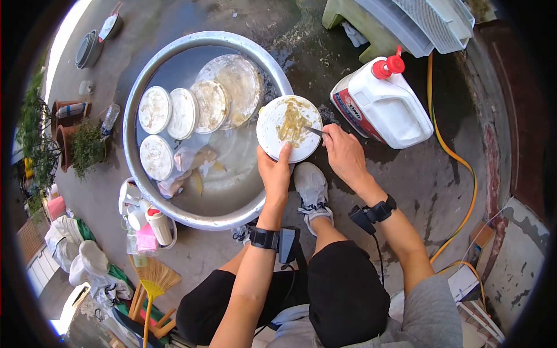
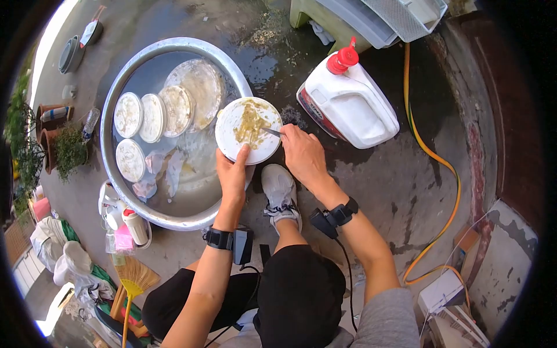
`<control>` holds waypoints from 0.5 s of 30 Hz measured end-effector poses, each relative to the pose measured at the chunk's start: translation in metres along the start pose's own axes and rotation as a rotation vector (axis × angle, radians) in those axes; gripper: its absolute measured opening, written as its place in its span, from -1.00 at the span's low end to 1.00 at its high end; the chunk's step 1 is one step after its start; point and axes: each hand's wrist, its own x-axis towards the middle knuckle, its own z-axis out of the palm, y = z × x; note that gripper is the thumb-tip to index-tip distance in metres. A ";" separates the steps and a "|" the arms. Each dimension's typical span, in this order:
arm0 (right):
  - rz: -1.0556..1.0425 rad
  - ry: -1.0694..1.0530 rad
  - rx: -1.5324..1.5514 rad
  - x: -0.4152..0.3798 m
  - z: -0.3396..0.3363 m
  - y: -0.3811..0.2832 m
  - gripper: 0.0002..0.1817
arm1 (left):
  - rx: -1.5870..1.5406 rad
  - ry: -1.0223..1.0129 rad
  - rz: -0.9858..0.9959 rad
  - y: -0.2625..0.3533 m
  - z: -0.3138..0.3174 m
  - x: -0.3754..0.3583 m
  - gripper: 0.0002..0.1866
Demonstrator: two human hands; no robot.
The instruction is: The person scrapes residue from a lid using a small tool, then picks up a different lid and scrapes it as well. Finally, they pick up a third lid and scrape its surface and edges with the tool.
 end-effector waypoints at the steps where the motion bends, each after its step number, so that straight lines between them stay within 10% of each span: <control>1: 0.017 0.054 0.019 0.004 0.002 0.003 -0.81 | 0.001 -0.001 -0.001 -0.001 -0.001 0.001 -0.59; 15: 0.026 0.053 -0.133 0.003 0.006 0.000 -0.68 | -0.306 -0.080 -0.147 -0.003 -0.005 0.011 -0.63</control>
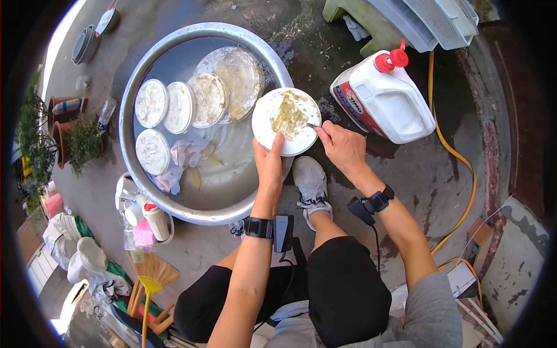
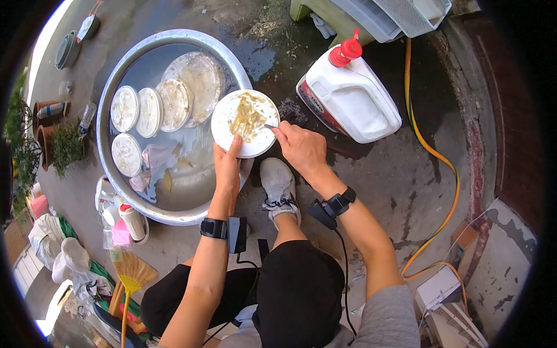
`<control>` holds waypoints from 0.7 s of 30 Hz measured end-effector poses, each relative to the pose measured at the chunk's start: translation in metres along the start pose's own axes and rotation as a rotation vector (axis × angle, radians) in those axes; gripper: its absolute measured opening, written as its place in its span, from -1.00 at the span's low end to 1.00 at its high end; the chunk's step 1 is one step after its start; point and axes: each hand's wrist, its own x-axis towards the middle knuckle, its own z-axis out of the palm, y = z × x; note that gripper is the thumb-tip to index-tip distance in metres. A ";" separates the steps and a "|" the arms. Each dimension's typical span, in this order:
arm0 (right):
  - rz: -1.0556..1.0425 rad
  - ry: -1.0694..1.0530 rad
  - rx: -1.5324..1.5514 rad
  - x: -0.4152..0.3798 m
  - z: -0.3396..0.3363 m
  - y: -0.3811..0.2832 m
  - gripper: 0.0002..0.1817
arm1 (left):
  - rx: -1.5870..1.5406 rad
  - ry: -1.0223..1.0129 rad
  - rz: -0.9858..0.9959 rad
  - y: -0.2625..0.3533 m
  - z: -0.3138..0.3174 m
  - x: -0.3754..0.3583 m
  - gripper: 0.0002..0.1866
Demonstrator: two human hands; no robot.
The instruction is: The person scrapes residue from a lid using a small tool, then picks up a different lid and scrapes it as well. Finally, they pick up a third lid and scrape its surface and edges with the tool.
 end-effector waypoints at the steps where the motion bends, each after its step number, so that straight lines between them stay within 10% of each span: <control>1: -0.026 -0.001 -0.008 0.000 0.000 0.002 -0.68 | -0.002 0.000 0.000 -0.001 0.000 0.000 -0.63; 21: 0.034 -0.071 -0.009 0.009 -0.003 0.003 -0.67 | 0.075 0.009 0.025 -0.004 -0.003 0.001 -0.61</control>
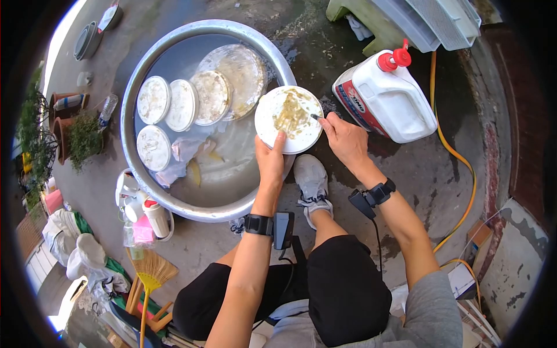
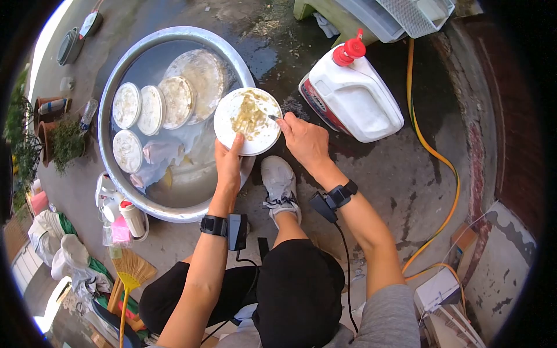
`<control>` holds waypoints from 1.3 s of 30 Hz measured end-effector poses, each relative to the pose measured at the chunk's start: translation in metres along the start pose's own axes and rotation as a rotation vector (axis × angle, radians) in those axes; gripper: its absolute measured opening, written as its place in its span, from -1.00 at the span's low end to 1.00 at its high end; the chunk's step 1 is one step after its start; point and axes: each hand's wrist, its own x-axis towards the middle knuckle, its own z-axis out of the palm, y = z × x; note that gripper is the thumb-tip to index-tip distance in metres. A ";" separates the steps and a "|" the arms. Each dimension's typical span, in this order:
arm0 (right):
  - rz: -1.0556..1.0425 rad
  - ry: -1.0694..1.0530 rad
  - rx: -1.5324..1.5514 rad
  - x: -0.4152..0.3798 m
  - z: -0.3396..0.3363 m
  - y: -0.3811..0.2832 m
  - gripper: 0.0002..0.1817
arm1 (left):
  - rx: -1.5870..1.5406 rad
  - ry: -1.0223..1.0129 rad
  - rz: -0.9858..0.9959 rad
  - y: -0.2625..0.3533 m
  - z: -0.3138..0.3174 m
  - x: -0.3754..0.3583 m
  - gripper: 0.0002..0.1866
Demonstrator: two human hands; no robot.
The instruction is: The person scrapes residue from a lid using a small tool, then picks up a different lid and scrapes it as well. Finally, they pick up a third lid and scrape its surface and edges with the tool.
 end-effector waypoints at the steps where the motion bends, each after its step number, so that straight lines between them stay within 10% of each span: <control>1: 0.010 0.020 0.014 0.001 0.002 0.002 -0.66 | 0.001 0.000 0.000 0.001 0.000 0.000 -0.61; 39: -0.150 -0.054 -0.085 -0.022 0.011 -0.006 -0.67 | 0.106 -0.014 0.175 -0.013 -0.011 -0.008 -0.61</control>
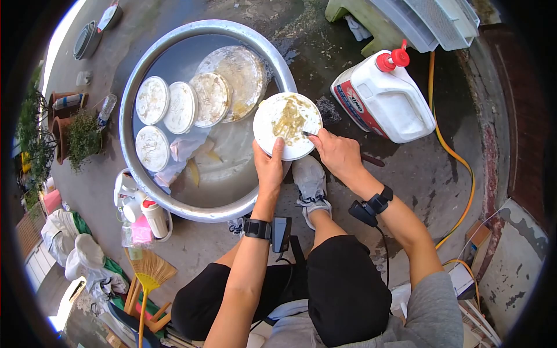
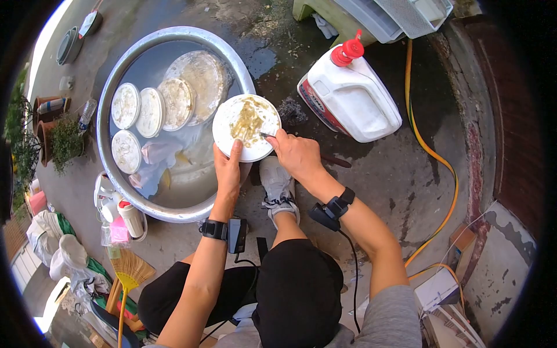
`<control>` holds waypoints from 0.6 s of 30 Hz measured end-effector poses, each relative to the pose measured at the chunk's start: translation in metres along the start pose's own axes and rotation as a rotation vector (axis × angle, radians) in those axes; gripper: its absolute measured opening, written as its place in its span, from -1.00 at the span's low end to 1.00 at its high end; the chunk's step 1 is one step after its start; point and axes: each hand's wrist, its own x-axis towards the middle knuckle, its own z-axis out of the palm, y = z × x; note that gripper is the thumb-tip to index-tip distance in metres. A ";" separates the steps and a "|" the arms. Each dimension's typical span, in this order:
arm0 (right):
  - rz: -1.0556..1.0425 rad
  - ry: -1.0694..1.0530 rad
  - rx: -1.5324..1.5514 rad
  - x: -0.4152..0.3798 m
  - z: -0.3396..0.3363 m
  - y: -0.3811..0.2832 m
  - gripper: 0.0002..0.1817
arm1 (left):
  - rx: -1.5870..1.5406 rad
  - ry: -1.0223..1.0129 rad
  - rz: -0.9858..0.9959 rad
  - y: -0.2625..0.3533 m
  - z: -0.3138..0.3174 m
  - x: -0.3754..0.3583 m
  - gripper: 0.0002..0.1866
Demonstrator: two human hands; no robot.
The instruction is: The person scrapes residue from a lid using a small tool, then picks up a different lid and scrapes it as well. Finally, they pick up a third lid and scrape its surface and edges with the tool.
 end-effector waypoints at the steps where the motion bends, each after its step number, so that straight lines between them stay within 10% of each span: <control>1: 0.001 0.000 -0.001 0.002 -0.003 0.001 -0.67 | 0.000 -0.001 0.000 0.001 0.001 0.000 -0.61; 18: 0.048 0.071 -0.138 0.020 -0.001 0.006 -0.66 | 0.121 0.003 0.082 -0.003 -0.003 0.000 -0.60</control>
